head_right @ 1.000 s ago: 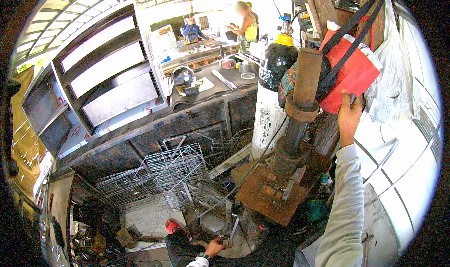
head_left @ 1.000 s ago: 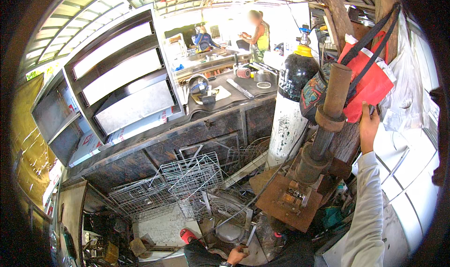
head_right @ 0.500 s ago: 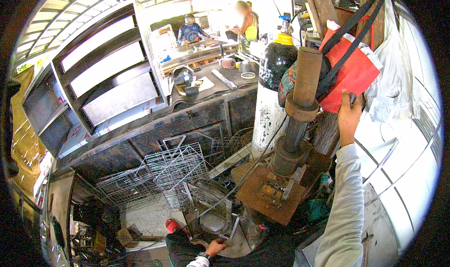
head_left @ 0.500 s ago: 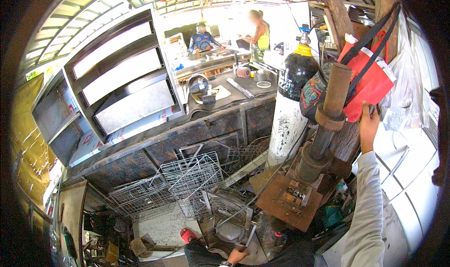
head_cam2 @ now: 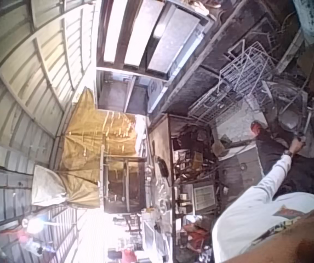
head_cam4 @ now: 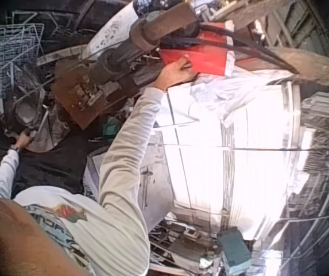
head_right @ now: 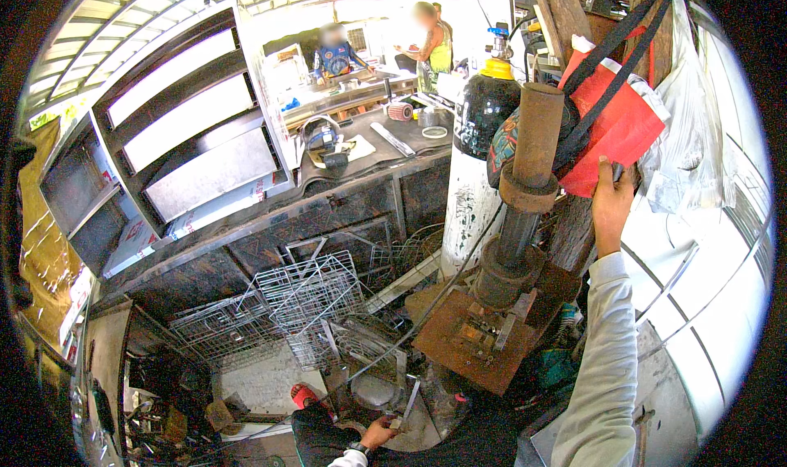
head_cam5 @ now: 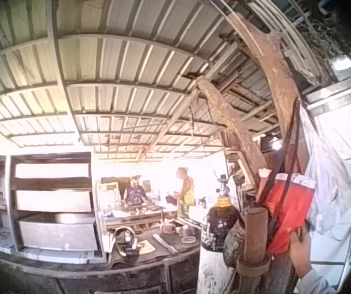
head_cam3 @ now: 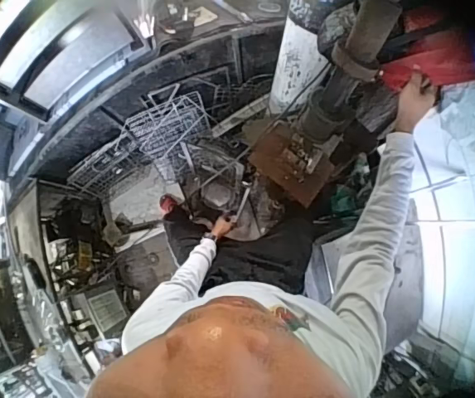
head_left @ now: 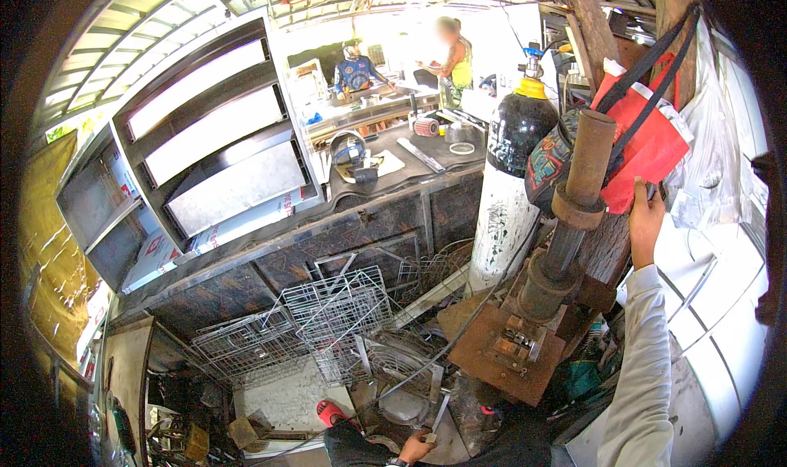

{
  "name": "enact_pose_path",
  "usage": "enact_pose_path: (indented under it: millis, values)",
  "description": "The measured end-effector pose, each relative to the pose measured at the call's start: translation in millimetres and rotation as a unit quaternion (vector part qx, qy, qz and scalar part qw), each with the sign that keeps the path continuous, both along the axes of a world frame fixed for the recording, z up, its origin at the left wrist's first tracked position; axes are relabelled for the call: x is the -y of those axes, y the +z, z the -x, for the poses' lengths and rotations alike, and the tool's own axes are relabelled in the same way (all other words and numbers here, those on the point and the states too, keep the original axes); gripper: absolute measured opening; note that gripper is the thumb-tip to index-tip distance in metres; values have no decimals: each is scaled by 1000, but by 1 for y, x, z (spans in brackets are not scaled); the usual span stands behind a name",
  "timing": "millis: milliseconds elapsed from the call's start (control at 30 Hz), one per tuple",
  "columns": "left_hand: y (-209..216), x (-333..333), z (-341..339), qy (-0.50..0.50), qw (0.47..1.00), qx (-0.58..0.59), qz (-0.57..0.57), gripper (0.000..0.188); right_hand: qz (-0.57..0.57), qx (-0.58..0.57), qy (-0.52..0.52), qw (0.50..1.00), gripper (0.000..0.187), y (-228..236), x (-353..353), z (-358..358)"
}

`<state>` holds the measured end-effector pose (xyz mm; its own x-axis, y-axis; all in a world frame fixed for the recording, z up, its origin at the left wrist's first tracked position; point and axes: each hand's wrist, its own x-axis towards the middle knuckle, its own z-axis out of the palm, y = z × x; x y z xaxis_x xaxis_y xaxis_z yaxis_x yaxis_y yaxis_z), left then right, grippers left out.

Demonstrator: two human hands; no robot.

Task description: The person operates a manual punch press in a workshop, repeatedly placing small metal pieces under the die and pulling the lever to punch holes. The person handles the metal pieces one at a time and cycles the press throughout the clip.

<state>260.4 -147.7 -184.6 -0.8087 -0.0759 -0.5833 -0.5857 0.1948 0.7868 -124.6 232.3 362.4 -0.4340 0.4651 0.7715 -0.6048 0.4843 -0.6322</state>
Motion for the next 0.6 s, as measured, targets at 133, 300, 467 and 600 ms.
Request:
enact_pose_path:
  millis: [133,300,467,600]
  values:
    - [-3,-1,-2,23,999,-10,-41,56,3,0,7,1000,31,-1,-1,1]
    - [-1,-1,-5,20,999,-41,-1,56,-22,-27,-10,999,31,-7,-7,11]
    - [23,-6,1,1,999,-20,-40,57,-8,-5,-1,1000,33,-5,-4,4]
    - [36,-4,1,8,998,-5,-61,55,5,-7,4,1000,34,-2,0,1]
